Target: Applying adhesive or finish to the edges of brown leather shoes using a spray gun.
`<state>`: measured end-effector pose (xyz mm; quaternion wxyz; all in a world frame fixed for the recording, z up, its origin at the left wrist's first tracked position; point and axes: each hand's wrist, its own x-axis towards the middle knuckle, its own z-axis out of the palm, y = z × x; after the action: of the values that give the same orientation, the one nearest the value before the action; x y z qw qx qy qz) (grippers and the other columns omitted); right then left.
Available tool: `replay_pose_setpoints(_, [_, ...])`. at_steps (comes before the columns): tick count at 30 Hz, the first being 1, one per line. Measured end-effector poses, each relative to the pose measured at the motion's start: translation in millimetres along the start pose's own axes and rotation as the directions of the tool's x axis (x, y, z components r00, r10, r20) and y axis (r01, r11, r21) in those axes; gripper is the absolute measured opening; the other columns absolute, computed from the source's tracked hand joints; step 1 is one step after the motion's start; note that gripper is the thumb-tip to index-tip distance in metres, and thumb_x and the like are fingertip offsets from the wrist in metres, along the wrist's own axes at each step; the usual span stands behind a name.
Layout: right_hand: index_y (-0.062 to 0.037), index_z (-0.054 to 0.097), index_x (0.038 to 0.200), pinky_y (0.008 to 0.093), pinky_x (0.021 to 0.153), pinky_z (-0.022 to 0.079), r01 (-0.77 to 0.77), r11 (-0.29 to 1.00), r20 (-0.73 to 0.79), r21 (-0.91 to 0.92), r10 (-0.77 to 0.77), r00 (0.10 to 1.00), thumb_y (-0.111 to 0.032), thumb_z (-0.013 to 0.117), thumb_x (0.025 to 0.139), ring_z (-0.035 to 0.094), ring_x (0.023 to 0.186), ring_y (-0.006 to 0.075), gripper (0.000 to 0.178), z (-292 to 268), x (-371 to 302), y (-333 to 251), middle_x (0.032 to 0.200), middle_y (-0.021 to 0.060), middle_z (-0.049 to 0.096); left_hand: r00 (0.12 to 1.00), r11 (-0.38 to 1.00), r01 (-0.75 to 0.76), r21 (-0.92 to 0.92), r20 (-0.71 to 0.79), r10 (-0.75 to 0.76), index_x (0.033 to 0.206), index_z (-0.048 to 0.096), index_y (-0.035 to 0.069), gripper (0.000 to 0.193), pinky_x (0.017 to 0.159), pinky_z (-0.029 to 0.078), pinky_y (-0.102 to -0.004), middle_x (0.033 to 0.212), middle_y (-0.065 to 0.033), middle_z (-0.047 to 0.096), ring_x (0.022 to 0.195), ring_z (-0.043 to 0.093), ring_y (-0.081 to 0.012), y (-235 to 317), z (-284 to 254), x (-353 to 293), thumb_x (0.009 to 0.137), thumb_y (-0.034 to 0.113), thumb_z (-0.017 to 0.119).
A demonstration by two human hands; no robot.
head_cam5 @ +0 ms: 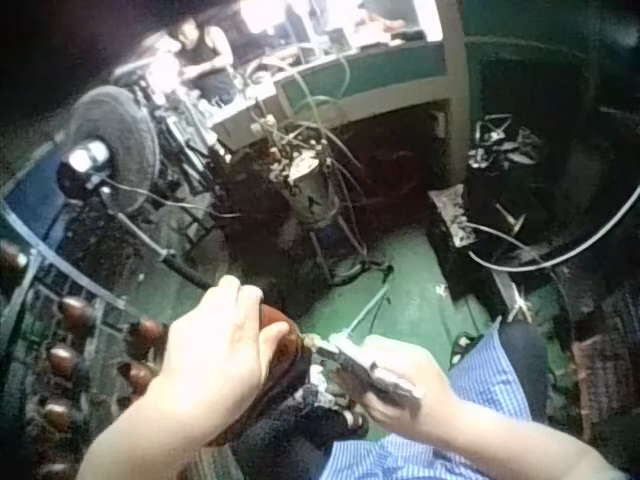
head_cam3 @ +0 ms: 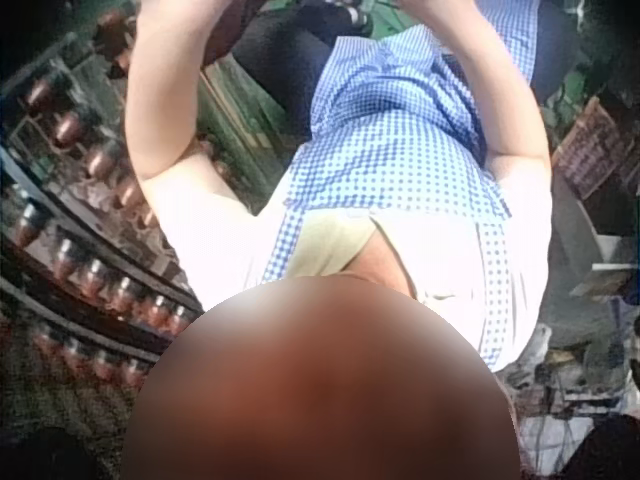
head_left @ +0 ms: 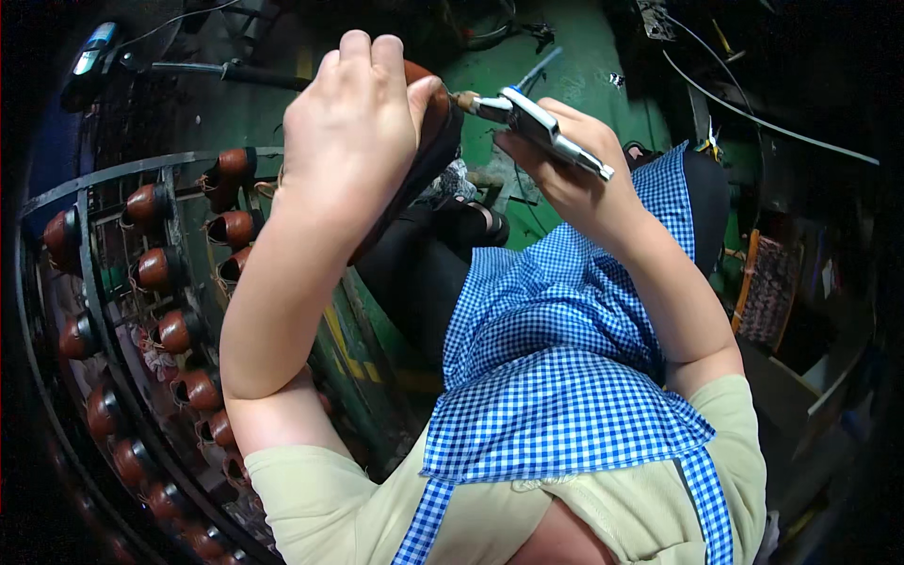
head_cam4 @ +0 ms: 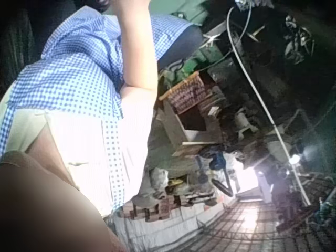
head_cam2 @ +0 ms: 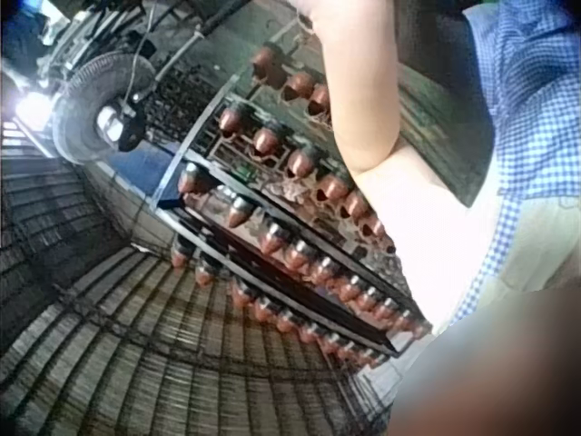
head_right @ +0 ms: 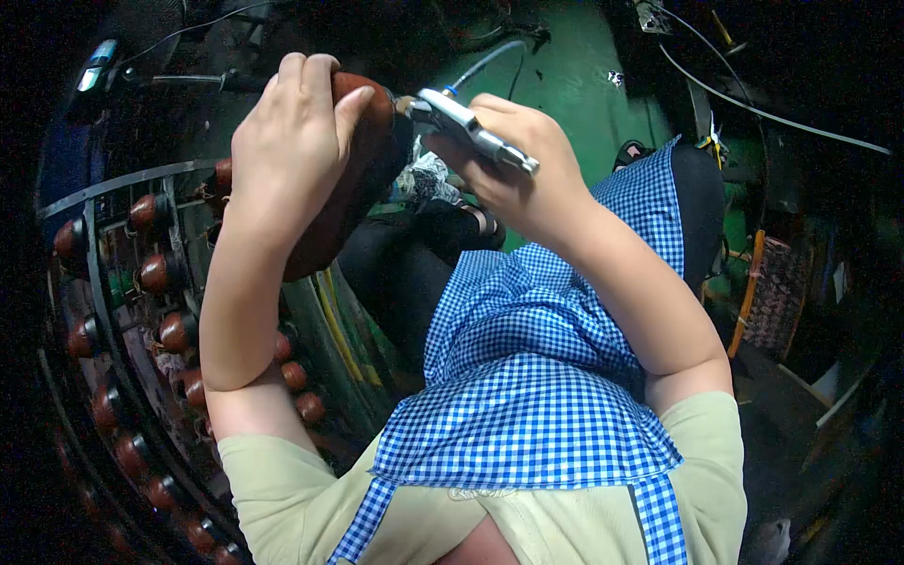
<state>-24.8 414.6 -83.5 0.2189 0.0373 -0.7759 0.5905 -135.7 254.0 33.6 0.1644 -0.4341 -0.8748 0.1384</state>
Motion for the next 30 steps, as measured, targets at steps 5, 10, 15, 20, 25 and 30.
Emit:
replay_pose_setpoints(5, [-0.0003, 0.067, 0.096, 0.0338, 0.059, 0.044, 0.003, 1.000, -0.002, -0.006, -0.003, 1.000, -0.022, 0.069, 0.095, 0.055, 0.063, 0.0222, 0.022, 16.6, 19.4, 6.1, 0.078, 0.0106, 0.058, 0.990, 0.991, 0.075, 0.107, 0.114, -0.088, 0.107, 0.060, 0.001, 0.043, 0.073, 0.060, -0.0383, 0.100, -0.0166, 0.066, 0.091, 0.072, -0.0293, -16.7, 10.6, 17.0, 0.099, 0.043, 0.058])
replay_pose_setpoints(10, [-0.0022, 0.069, 0.092, 0.0369, 0.059, 0.045, 0.020, 1.000, -0.043, -0.022, -0.021, 0.999, -0.025, 0.070, 0.093, 0.058, 0.064, 0.0286, 0.022, 32.9, 32.0, 7.1, 0.077, 0.0117, 0.060, 0.984, 0.987, 0.127, 0.100, 0.111, -0.138, 0.098, 0.056, 0.002, 0.044, 0.073, 0.058, -0.0451, 0.095, -0.0192, 0.065, 0.091, 0.070, -0.0368, -40.8, 22.9, 21.6, 0.102, 0.046, 0.052])
replay_pose_setpoints(15, [-0.0022, 0.069, 0.097, 0.0352, 0.058, 0.045, 0.037, 0.994, -0.035, -0.105, -0.041, 0.999, -0.023, 0.071, 0.094, 0.056, 0.062, 0.0259, 0.021, 45.4, 32.5, 6.5, 0.078, 0.0109, 0.059, 0.953, 0.971, 0.185, 0.153, 0.212, -0.215, 0.108, 0.059, -0.001, 0.052, 0.084, 0.056, -0.0476, 0.107, -0.0223, 0.068, 0.098, 0.069, -0.0383, -59.7, 32.6, 25.3, 0.103, 0.050, 0.048])
replay_pose_setpoints(20, [-0.0053, 0.066, 0.080, 0.0408, 0.060, 0.048, 0.038, 0.992, -0.042, -0.123, -0.044, 0.998, -0.027, 0.072, 0.091, 0.062, 0.068, 0.0324, 0.025, 53.7, 27.7, -0.9, 0.077, 0.0112, 0.061, 0.881, 0.949, 0.279, 0.144, 0.356, -0.313, 0.121, 0.059, 0.000, 0.054, 0.091, 0.055, -0.0456, 0.118, -0.0204, 0.067, 0.107, 0.068, -0.0330, -65.3, 26.9, 30.5, 0.104, 0.050, 0.047])
replay_pose_setpoints(25, [-0.0060, 0.065, 0.080, 0.0405, 0.060, 0.050, 0.112, 0.981, -0.037, -0.160, -0.120, 0.992, -0.023, 0.073, 0.089, 0.062, 0.070, 0.0322, 0.021, 60.6, 18.2, 0.5, 0.078, 0.0109, 0.060, 0.859, 0.922, 0.387, -0.029, 0.374, -0.349, 0.112, 0.061, -0.005, 0.052, 0.092, 0.052, -0.0466, 0.111, -0.0262, 0.066, 0.108, 0.064, -0.0425, -54.8, 6.2, 34.2, 0.099, 0.044, 0.053])
replay_pose_setpoints(30, [-0.0069, 0.063, 0.081, 0.0407, 0.061, 0.051, 0.163, 0.968, -0.005, -0.189, -0.167, 0.986, -0.022, 0.074, 0.087, 0.062, 0.072, 0.0312, 0.020, 68.1, 4.1, -6.6, 0.079, 0.0102, 0.060, 0.844, 0.904, 0.426, -0.030, 0.372, -0.386, 0.116, 0.060, -0.006, 0.055, 0.092, 0.053, -0.0455, 0.112, -0.0262, 0.067, 0.107, 0.065, -0.0410, -64.3, 10.4, 32.0, 0.098, 0.046, 0.053])
